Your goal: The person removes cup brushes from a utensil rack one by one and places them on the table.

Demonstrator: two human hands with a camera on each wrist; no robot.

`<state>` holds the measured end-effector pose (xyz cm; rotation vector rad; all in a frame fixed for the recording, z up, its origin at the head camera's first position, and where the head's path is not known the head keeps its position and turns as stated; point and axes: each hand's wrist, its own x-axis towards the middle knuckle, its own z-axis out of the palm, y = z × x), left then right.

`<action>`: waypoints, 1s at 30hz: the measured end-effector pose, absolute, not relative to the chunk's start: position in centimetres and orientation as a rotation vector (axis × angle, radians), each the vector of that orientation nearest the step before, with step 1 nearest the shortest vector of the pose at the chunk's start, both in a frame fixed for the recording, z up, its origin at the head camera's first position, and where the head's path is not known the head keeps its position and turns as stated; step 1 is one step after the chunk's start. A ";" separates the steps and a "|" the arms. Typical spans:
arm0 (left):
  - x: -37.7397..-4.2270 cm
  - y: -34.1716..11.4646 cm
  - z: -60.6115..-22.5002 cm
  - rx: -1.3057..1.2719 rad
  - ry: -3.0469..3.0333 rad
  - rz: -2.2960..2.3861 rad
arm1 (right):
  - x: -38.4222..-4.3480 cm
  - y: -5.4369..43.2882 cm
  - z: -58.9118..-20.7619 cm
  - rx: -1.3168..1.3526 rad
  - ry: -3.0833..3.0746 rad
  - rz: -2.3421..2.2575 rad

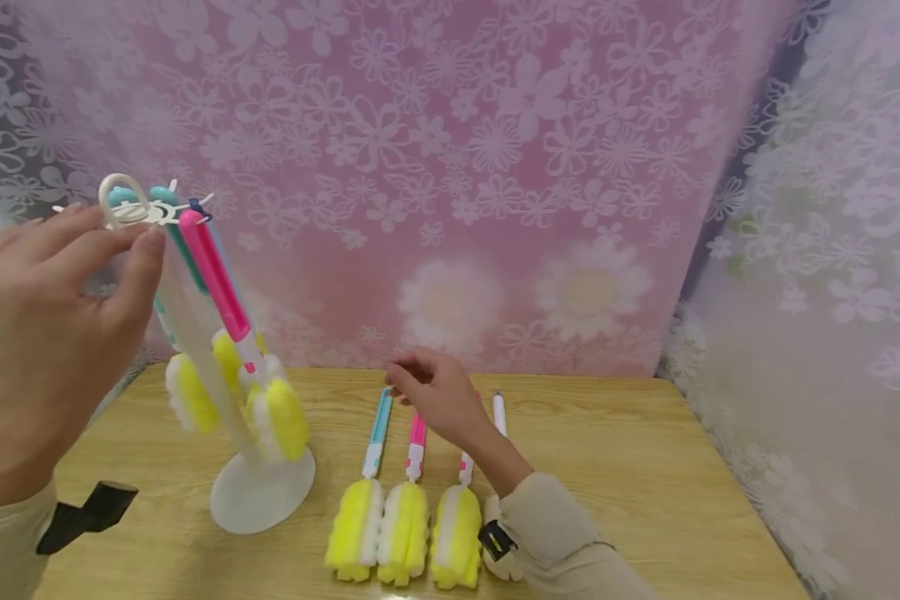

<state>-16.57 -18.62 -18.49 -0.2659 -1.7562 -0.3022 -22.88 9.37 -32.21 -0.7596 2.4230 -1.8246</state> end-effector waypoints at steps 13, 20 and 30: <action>-16.2 -17.5 -17.6 -0.256 -1.841 -0.195 | -21.3 -0.8 -26.7 -1.064 2.311 -2.002; -16.2 -17.8 -17.6 -0.236 -1.868 -0.175 | -21.3 -3.2 -26.2 -1.040 2.355 -2.072; -16.2 -18.3 -17.3 -0.225 -1.866 -0.141 | -22.1 -4.0 -26.2 -1.112 2.377 -2.131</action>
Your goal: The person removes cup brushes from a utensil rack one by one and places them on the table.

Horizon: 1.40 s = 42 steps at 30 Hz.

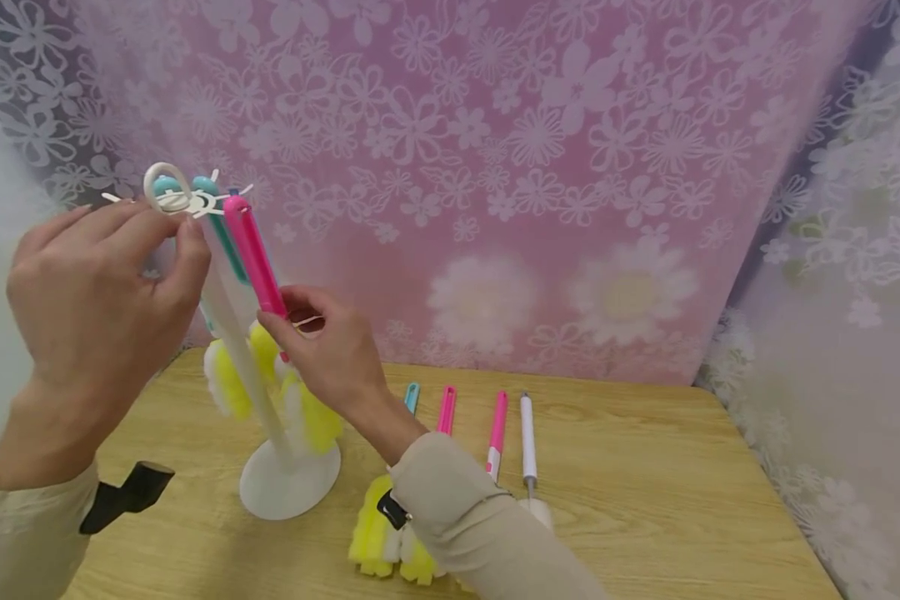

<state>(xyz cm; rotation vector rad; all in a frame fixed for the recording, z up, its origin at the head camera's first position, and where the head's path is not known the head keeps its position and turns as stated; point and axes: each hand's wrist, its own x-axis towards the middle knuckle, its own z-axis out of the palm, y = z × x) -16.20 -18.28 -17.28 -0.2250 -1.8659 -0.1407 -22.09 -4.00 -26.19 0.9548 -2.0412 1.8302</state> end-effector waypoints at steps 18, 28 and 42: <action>-16.3 -18.5 -17.2 -0.194 -1.859 -0.222 | -22.8 9.0 -23.6 0.795 -1.891 1.617; -16.1 -18.9 -17.3 -0.203 -1.870 -0.181 | -22.5 19.2 -24.5 0.488 -2.053 1.346; -16.3 -18.1 -17.7 -0.244 -1.890 -0.196 | -22.3 28.3 -34.1 -0.013 -2.630 1.564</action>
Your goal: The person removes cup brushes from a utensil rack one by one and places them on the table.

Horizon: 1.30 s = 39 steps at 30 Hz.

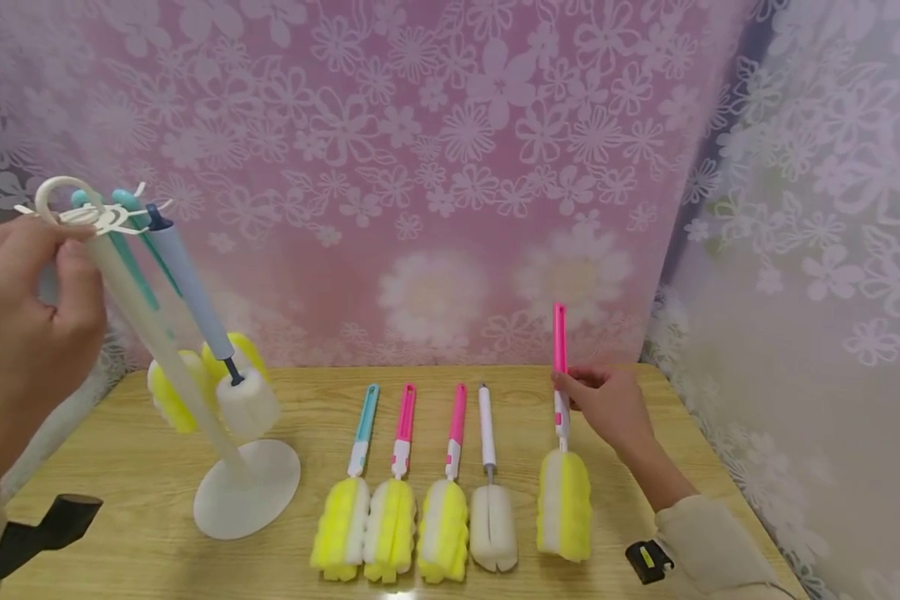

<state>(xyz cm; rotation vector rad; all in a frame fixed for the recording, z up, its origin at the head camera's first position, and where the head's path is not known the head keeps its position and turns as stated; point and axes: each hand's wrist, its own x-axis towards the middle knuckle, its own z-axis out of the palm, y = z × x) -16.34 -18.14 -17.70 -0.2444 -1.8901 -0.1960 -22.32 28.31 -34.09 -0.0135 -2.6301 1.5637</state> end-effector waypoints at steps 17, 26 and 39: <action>-16.6 -17.9 -17.9 -0.251 -1.870 -0.246 | -23.7 28.3 -42.0 -0.229 -2.891 1.671; -16.5 -17.7 -17.5 -0.246 -1.900 -0.196 | -24.3 27.8 -42.8 -0.180 -3.016 1.433; -16.2 -18.2 -17.4 -0.245 -1.961 -0.146 | -25.0 26.8 -42.9 -0.095 -3.064 1.379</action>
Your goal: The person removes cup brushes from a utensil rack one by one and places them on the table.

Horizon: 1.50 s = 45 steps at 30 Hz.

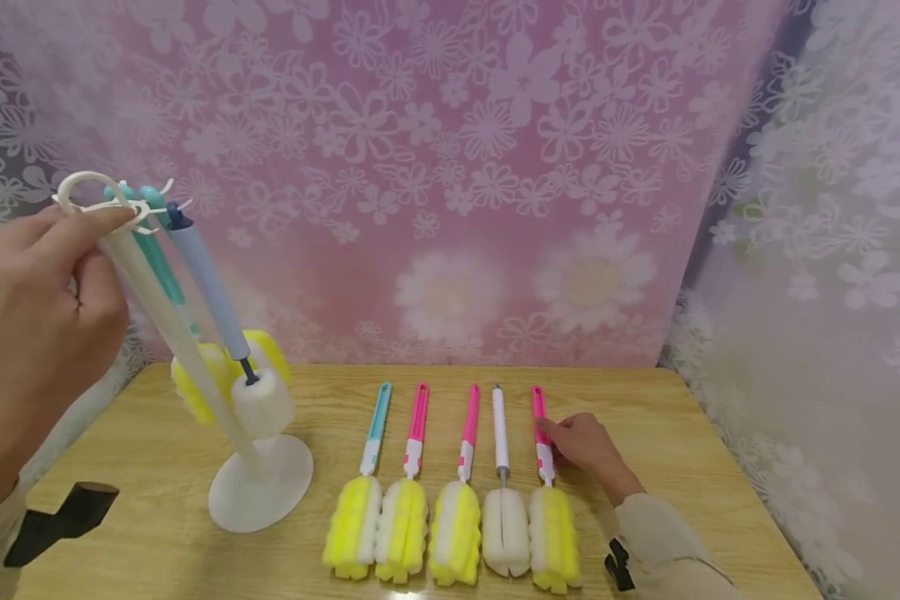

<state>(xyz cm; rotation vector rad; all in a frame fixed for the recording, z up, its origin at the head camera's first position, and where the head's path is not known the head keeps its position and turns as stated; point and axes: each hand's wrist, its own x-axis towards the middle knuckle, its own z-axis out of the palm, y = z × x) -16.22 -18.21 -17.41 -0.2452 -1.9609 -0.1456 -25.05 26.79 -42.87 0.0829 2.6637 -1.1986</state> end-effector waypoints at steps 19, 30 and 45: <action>-15.8 -18.5 -17.6 -0.146 -1.960 -0.133 | -23.7 19.4 -34.4 -0.340 2.880 -1.203; -16.2 -17.9 -17.4 -0.143 -1.928 -0.149 | -23.1 10.8 -30.1 -0.700 2.662 -1.548; -16.4 -17.3 -17.1 -0.101 -1.910 -0.108 | -22.2 -1.7 -27.4 -1.112 2.319 -1.939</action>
